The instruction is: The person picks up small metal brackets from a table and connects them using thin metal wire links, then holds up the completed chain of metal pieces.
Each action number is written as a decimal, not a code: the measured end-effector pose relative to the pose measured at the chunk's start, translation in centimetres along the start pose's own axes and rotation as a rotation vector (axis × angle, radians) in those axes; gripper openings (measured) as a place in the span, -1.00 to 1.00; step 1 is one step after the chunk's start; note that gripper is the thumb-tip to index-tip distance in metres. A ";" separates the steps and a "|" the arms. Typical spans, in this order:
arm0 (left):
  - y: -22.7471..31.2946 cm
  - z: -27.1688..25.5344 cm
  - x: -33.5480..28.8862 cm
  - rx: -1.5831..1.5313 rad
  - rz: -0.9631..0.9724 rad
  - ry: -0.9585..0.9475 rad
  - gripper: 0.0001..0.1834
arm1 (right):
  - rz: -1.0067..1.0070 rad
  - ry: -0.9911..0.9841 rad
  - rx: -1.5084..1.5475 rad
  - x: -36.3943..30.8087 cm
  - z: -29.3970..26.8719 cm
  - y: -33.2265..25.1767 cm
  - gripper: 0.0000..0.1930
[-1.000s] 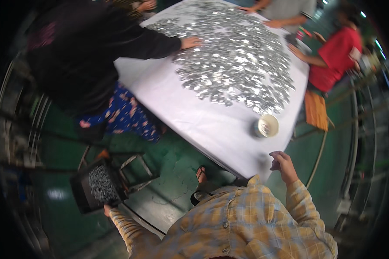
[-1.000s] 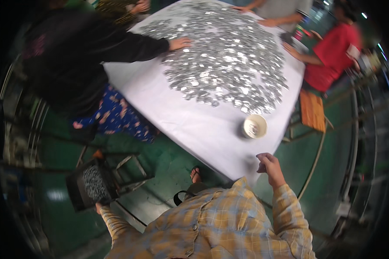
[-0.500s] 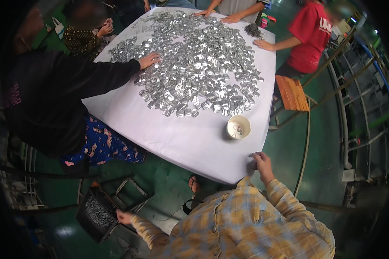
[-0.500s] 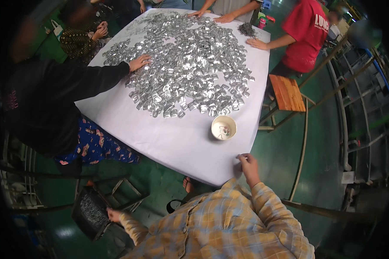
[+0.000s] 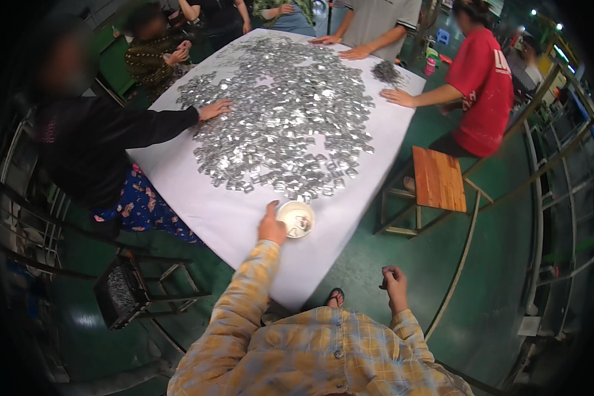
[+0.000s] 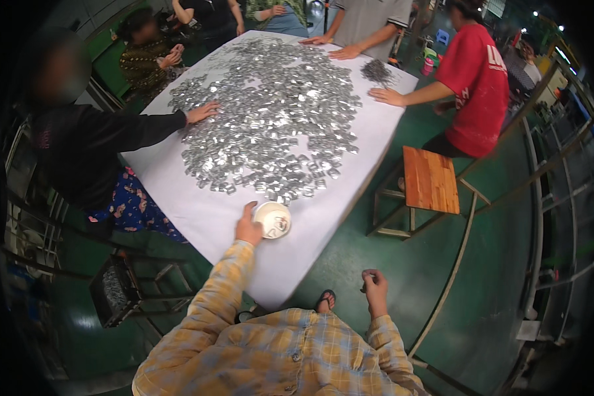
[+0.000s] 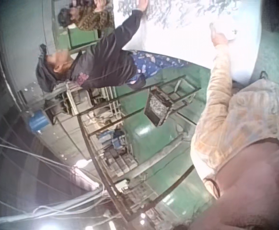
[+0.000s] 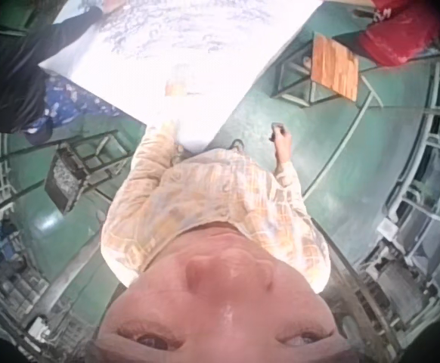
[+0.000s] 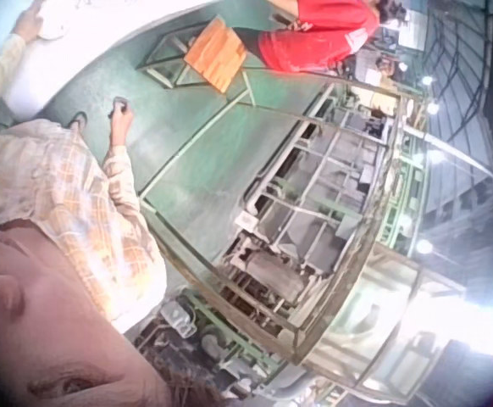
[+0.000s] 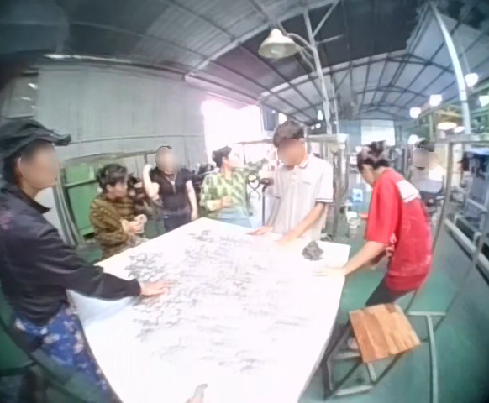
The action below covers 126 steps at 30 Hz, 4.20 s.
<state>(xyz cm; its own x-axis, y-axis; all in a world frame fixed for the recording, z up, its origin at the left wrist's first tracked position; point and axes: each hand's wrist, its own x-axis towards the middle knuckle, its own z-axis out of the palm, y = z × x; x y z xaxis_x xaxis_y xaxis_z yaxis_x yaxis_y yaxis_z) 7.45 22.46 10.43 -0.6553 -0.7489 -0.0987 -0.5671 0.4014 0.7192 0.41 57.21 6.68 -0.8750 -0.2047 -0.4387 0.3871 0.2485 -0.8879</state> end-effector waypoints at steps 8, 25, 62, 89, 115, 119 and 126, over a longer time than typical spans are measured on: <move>-7.5 -7.3 1.9 0.205 -0.308 0.415 -0.55 | 0.291 0.397 0.158 -3.2 -15.9 6.9 -0.80; -17.0 -12.9 5.1 -0.280 -0.537 0.651 -0.57 | 0.311 0.076 -0.018 8.4 -9.7 2.1 -0.79; 1.6 7.6 1.1 0.157 -0.076 0.715 -0.74 | -0.344 0.354 -0.339 34.6 9.3 -15.7 -0.35; 0.6 7.2 1.0 0.178 0.007 0.679 -0.69 | 0.742 0.237 0.138 22.0 -19.9 11.5 -0.26; 0.2 7.1 1.0 0.135 0.091 0.721 -0.76 | 0.514 0.225 0.146 15.9 -19.8 6.6 -0.39; 0.5 7.4 1.3 0.151 0.072 0.735 -0.78 | 0.528 0.232 0.133 17.2 -20.7 6.7 -0.42; 0.2 7.7 1.1 0.238 0.032 0.779 -0.79 | 0.523 0.195 0.004 23.1 -20.3 6.0 -0.48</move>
<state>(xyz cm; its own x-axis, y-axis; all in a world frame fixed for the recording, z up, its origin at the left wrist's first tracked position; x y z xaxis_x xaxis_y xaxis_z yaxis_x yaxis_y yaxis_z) 2.80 25.78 5.14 -0.1871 -0.8519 0.4891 -0.7026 0.4640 0.5395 -23.37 73.17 -6.00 -0.6035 0.1245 -0.7876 0.7850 0.2664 -0.5593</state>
